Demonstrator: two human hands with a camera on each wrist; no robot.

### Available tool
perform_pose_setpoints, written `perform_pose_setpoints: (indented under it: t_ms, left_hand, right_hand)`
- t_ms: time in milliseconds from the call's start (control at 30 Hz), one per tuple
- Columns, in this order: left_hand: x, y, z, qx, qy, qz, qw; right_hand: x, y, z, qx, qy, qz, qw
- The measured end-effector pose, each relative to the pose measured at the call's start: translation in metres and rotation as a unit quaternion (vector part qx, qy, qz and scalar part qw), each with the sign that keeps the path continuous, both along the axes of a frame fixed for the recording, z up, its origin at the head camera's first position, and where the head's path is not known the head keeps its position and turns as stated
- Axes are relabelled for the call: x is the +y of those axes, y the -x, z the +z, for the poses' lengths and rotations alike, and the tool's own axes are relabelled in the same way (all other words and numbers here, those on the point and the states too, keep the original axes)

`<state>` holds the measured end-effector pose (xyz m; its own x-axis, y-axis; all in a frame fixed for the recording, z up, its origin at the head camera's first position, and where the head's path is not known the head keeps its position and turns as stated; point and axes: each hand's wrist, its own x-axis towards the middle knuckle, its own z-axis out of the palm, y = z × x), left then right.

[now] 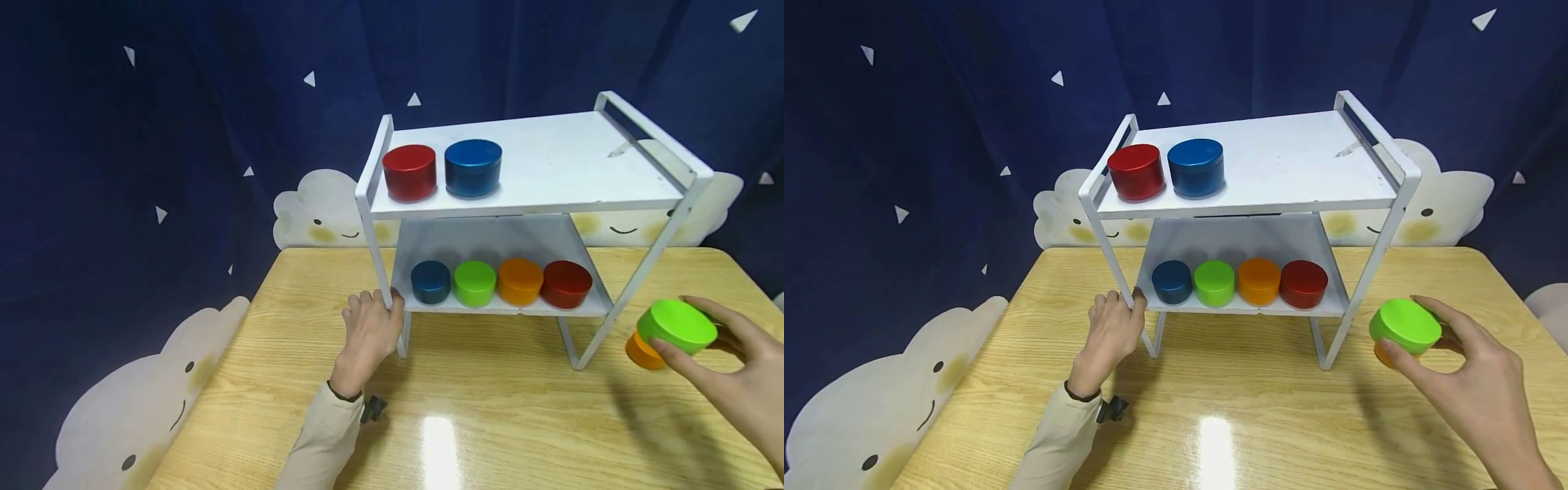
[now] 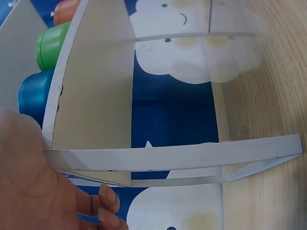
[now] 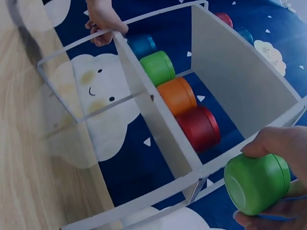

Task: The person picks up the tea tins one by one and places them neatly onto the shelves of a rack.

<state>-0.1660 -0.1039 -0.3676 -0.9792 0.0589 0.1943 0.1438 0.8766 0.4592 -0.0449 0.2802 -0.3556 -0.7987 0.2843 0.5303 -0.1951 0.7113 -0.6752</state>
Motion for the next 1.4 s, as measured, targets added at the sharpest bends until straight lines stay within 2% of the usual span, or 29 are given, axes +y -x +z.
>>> perform_pose_setpoints:
  t_ms: [133, 267, 500, 767, 1100, 1400]
  left_hand:
    - [0.0, 0.0, 0.001, 0.005, 0.01, 0.002, 0.9999]
    - [0.001, 0.0, 0.001, 0.005, 0.017, 0.003, 0.9998]
    - [0.001, -0.001, 0.001, 0.014, 0.034, 0.009, 0.9993]
    - [0.0, -0.002, 0.001, 0.009, 0.039, 0.012, 0.9991]
    - [0.001, -0.001, 0.001, 0.012, 0.044, 0.013, 0.9989]
    - [0.001, -0.002, 0.002, 0.019, 0.035, 0.012, 0.9991]
  right_hand:
    - [-0.004, 0.0, 0.004, 0.008, 0.001, 0.014, 1.0]
    - [-0.009, 0.0, 0.008, -0.003, -0.011, 0.012, 1.0]
    - [-0.018, 0.0, 0.018, 0.032, -0.018, 0.045, 0.998]
    - [-0.027, 0.001, 0.031, 0.034, -0.035, 0.051, 0.997]
    - [-0.044, 0.002, 0.055, 0.077, -0.051, 0.088, 0.992]
    - [-0.06, 0.006, 0.084, 0.1, -0.056, 0.134, 0.984]
